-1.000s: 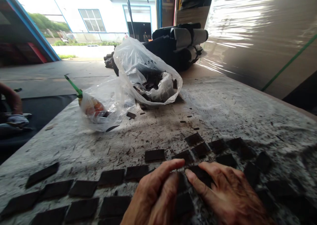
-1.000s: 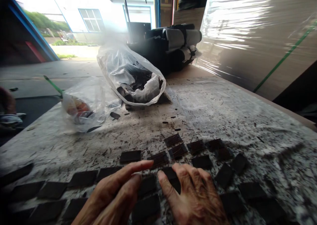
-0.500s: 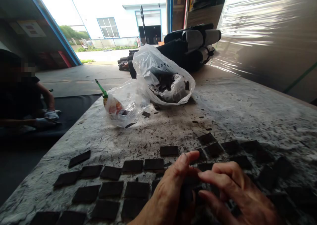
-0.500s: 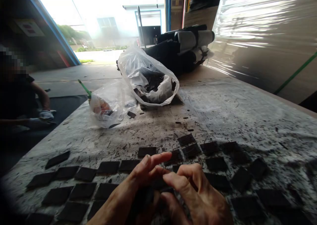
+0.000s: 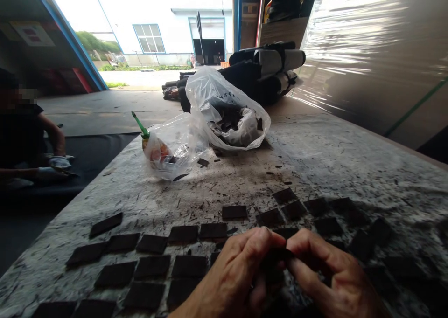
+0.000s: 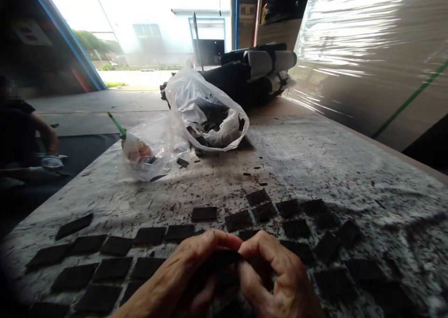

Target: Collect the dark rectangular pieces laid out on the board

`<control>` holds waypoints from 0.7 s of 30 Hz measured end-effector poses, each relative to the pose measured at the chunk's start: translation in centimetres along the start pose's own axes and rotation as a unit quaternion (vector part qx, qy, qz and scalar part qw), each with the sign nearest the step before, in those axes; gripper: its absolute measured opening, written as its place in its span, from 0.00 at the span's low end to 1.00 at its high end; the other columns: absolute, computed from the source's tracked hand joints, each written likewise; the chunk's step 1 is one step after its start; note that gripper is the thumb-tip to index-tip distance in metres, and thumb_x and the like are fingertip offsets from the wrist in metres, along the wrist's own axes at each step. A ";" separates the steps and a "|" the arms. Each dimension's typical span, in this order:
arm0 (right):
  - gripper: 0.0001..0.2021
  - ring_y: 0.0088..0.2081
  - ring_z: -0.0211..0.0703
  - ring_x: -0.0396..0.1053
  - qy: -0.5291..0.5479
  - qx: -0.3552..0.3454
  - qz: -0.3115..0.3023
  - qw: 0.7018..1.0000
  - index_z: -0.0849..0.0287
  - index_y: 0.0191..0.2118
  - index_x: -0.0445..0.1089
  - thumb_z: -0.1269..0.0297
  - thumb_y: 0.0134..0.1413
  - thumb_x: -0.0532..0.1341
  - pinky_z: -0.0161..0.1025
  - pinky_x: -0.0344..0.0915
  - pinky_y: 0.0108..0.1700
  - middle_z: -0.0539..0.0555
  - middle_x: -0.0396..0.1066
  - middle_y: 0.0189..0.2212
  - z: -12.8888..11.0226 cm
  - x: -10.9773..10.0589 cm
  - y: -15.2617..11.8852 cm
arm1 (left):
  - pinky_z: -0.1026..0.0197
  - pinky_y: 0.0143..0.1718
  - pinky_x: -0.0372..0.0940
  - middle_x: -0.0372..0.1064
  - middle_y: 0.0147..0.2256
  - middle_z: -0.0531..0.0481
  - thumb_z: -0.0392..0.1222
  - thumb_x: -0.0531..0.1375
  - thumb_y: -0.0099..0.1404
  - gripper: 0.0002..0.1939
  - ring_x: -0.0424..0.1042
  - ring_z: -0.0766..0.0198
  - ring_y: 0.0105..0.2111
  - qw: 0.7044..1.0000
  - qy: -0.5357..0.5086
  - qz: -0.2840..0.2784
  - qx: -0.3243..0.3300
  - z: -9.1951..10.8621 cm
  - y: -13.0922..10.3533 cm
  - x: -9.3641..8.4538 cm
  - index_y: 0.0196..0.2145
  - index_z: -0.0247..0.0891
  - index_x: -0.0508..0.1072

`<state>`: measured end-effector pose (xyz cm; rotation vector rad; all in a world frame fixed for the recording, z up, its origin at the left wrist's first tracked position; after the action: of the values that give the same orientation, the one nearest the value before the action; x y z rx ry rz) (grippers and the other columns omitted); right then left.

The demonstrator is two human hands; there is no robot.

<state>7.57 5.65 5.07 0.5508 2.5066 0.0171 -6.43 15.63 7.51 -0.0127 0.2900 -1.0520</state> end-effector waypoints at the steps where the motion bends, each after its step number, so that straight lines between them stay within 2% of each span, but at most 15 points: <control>1: 0.09 0.24 0.38 0.66 0.015 0.051 0.000 0.999 0.55 0.26 0.65 0.61 0.55 0.55 0.29 0.65 0.26 0.46 0.66 0.21 0.3 0.1 -0.1 | 0.64 0.26 0.63 0.69 0.28 0.50 0.56 0.47 0.65 0.22 0.67 0.64 0.26 1.000 -0.020 -0.011 -0.019 0.2 0.3 0.0 0.40 0.40 0.74; 3: 0.11 0.22 0.37 0.62 0.040 0.113 0.002 0.993 0.56 0.24 0.65 0.56 0.52 0.55 0.30 0.63 0.24 0.46 0.63 0.19 0.4 0.3 -0.1 | 0.66 0.25 0.59 0.64 0.25 0.54 0.51 0.52 0.64 0.16 0.61 0.67 0.24 0.996 -0.063 -0.028 -0.051 0.4 0.8 0.1 0.36 0.38 0.74; 5: 0.11 0.21 0.37 0.60 0.058 0.142 0.002 0.988 0.56 0.25 0.66 0.55 0.49 0.57 0.30 0.61 0.23 0.45 0.62 0.18 0.2 0.5 0.0 | 0.66 0.27 0.56 0.60 0.25 0.56 0.48 0.56 0.61 0.12 0.57 0.68 0.25 0.991 -0.113 -0.017 -0.072 0.5 1.0 0.4 0.32 0.36 0.72; 7: 0.10 0.22 0.36 0.61 0.089 0.158 0.000 0.983 0.56 0.27 0.68 0.55 0.47 0.59 0.30 0.61 0.25 0.45 0.64 0.19 -0.1 0.5 0.1 | 0.66 0.26 0.53 0.57 0.23 0.57 0.47 0.55 0.62 0.12 0.54 0.69 0.25 0.987 -0.139 -0.002 -0.087 0.4 1.1 0.8 0.27 0.36 0.68; 9: 0.11 0.22 0.36 0.62 0.128 0.174 -0.008 0.976 0.56 0.28 0.70 0.53 0.47 0.59 0.30 0.62 0.26 0.46 0.66 0.20 -0.1 0.4 0.3 | 0.66 0.24 0.51 0.56 0.22 0.57 0.45 0.54 0.63 0.12 0.54 0.69 0.24 0.988 -0.122 0.004 -0.098 0.3 1.1 1.0 0.25 0.36 0.66; 12: 0.13 0.18 0.33 0.58 0.147 0.212 -0.034 0.966 0.56 0.28 0.70 0.51 0.48 0.60 0.28 0.57 0.20 0.43 0.60 0.15 0.6 -0.3 1.0 | 0.67 0.22 0.51 0.58 0.21 0.57 0.41 0.50 0.64 0.13 0.56 0.70 0.22 0.995 -0.030 -0.035 -0.087 0.0 1.2 0.9 0.23 0.37 0.65; 14: 0.13 0.15 0.31 0.54 0.122 0.225 -0.028 0.966 0.56 0.29 0.70 0.51 0.48 0.61 0.27 0.53 0.17 0.42 0.57 0.14 1.2 -1.2 1.7 | 0.67 0.22 0.52 0.59 0.20 0.57 0.41 0.48 0.66 0.15 0.58 0.71 0.21 0.993 0.089 -0.055 -0.058 -0.4 1.4 0.5 0.23 0.38 0.65; 17: 0.12 0.16 0.31 0.57 0.066 0.212 -0.008 0.975 0.56 0.31 0.71 0.53 0.48 0.60 0.27 0.55 0.17 0.43 0.59 0.15 1.4 -2.6 3.1 | 0.66 0.22 0.54 0.65 0.21 0.55 0.39 0.45 0.66 0.15 0.64 0.69 0.21 0.958 0.282 -0.040 0.010 -0.9 1.4 -0.5 0.26 0.39 0.67; 21: 0.09 0.17 0.32 0.58 -0.013 0.177 -0.061 0.982 0.55 0.31 0.71 0.57 0.51 0.58 0.26 0.54 0.17 0.43 0.60 0.16 0.5 -2.9 5.1 | 0.61 0.16 0.50 0.70 0.23 0.54 0.33 0.47 0.62 0.12 0.66 0.66 0.18 0.906 0.416 -0.004 0.077 -1.4 1.0 -1.2 0.32 0.41 0.69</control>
<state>12.00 9.11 6.82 0.5305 2.5263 -0.4863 -6.50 17.33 6.28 0.5924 0.9786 -1.0398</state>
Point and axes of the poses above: each hand's wrist, its own y-axis towards the middle knuckle, its own x-axis out of the palm, z = x × y, the point moved 2 cm from there along y, towards the middle knuckle
